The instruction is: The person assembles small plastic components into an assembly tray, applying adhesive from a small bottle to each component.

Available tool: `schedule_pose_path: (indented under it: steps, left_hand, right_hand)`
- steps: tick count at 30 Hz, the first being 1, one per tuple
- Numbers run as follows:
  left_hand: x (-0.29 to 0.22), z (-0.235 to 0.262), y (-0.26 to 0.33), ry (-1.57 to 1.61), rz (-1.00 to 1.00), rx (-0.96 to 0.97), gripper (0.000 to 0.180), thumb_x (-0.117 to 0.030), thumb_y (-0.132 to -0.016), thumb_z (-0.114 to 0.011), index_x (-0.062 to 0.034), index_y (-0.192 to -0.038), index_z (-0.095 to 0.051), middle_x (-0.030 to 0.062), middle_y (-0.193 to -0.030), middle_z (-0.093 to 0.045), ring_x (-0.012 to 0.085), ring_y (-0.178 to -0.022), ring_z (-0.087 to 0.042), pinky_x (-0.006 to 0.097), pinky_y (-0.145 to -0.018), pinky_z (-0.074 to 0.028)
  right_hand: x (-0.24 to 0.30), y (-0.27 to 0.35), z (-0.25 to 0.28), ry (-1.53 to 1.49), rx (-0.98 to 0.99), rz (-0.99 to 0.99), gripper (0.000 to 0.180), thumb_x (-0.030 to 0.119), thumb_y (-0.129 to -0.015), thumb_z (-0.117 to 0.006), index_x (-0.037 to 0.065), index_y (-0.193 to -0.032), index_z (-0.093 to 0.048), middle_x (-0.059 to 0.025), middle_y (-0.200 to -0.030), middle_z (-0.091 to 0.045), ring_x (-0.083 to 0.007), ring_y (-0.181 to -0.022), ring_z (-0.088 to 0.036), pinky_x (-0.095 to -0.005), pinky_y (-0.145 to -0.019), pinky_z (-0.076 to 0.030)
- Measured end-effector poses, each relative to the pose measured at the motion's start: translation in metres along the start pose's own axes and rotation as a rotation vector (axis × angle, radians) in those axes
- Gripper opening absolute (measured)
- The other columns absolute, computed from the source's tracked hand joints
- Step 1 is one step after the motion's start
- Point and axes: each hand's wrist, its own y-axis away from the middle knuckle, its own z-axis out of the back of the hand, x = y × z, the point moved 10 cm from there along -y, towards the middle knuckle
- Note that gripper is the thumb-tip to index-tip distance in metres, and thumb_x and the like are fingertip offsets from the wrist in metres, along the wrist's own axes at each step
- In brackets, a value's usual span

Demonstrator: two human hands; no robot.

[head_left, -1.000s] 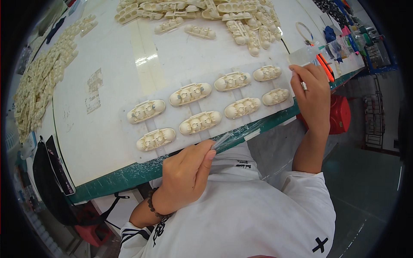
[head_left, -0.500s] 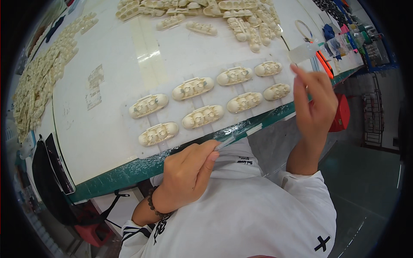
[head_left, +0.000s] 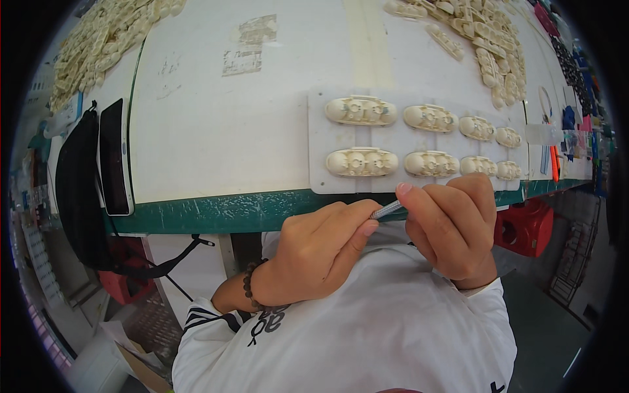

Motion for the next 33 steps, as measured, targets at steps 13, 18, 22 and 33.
schedule_pose_path:
  steps: [13, 18, 22, 33]
  left_hand:
    - [-0.005, 0.010, 0.014, 0.160, -0.231, -0.106, 0.020, -0.001, -0.081, -0.068, 0.0061, -0.099, -0.062, 0.0087, -0.064, -0.058, 0.0184, -0.046, -0.052, 0.030, -0.040, -0.040]
    - [-0.006, 0.012, 0.016, 0.143, -0.244, -0.127, 0.022, -0.002, -0.081, -0.069, 0.0056, -0.100, -0.062, 0.0071, -0.063, -0.056, 0.0170, -0.046, -0.052, 0.029, -0.038, -0.039]
    - [-0.006, 0.010, 0.017, 0.106, -0.222, -0.057, 0.017, 0.000, -0.082, -0.063, 0.0060, -0.099, -0.063, 0.0104, -0.076, -0.067, 0.0187, -0.050, -0.057, 0.027, -0.045, -0.046]
    - [-0.004, 0.005, 0.006, 0.040, -0.150, -0.089, 0.023, 0.000, -0.081, -0.069, 0.0078, -0.101, -0.060, 0.0088, -0.066, -0.055, 0.0183, -0.048, -0.051, 0.030, -0.040, -0.040]
  right_hand:
    - [-0.010, -0.034, -0.032, -0.138, 0.186, -0.194, 0.032, -0.005, -0.064, -0.071, 0.006, -0.095, -0.070, -0.0056, -0.081, -0.053, -0.0219, -0.071, -0.046, -0.0313, -0.060, -0.036]
    - [-0.012, -0.037, -0.046, -0.089, 0.182, -0.118, 0.041, 0.002, -0.056, -0.068, 0.003, -0.098, -0.068, -0.0046, -0.080, -0.053, -0.0206, -0.069, -0.046, -0.0295, -0.057, -0.038]
    - [-0.015, -0.036, -0.040, -0.109, 0.169, -0.148, 0.041, -0.001, -0.056, -0.070, 0.004, -0.097, -0.069, -0.0046, -0.078, -0.051, -0.0210, -0.068, -0.046, -0.0295, -0.057, -0.037]
    - [-0.006, -0.011, 0.002, -0.162, 0.065, -0.184, 0.046, -0.002, -0.050, -0.073, 0.007, -0.095, -0.074, 0.0010, -0.076, -0.049, -0.0162, -0.067, -0.043, -0.0267, -0.052, -0.032]
